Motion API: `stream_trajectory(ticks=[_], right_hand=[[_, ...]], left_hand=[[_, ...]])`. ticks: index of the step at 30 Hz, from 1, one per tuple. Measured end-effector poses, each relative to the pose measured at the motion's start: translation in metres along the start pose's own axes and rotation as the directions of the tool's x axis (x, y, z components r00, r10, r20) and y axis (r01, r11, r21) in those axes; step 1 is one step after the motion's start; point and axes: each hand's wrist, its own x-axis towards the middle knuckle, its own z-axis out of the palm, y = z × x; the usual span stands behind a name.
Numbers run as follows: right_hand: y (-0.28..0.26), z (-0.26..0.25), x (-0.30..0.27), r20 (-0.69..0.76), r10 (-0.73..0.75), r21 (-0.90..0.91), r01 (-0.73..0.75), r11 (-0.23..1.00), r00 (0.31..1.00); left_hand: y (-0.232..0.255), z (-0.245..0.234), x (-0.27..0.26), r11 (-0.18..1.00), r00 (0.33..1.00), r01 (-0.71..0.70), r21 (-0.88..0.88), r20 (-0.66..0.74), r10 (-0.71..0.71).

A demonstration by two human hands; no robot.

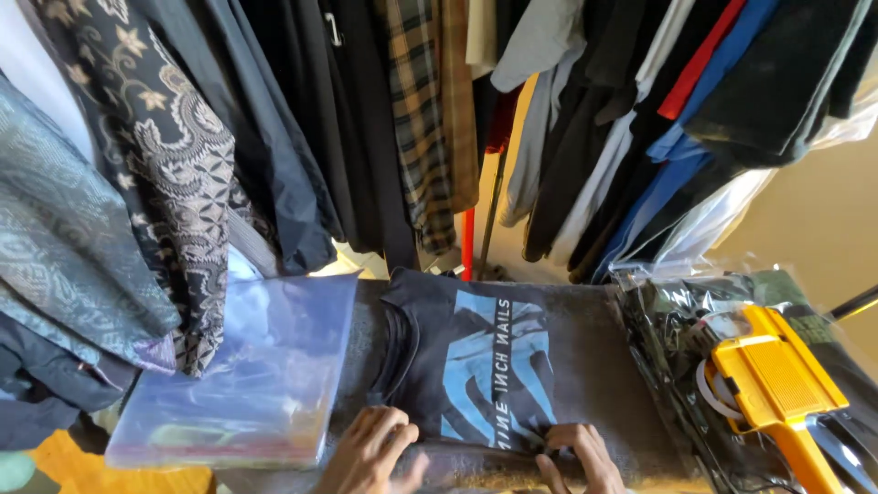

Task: Folding a t-shirt and placing it into a plastic shipping bag.

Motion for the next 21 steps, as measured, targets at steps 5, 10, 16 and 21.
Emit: stream_trajectory(ticks=[5,10,16,21], right_hand=[[-0.013,0.006,0.007,0.002,0.014,-0.115,-0.014,0.993,1.0],[0.025,0.012,-0.006,0.049,0.03,-0.208,-0.019,0.978,0.998],[0.072,0.027,-0.037,-0.104,0.055,-0.231,-0.078,0.97,0.993],[0.049,0.026,-0.031,-0.123,0.188,-0.213,-0.211,0.954,0.974]], left_hand=[[0.004,-0.013,0.02,0.991,0.987,0.131,-0.018,-0.089,-0.132],[-0.007,-0.007,0.006,0.992,0.986,0.12,0.039,-0.124,-0.115],[-0.008,-0.009,-0.004,0.982,0.964,0.149,0.117,-0.239,-0.118],[0.001,-0.026,-0.002,0.892,0.878,0.448,-0.063,-0.157,-0.452]])
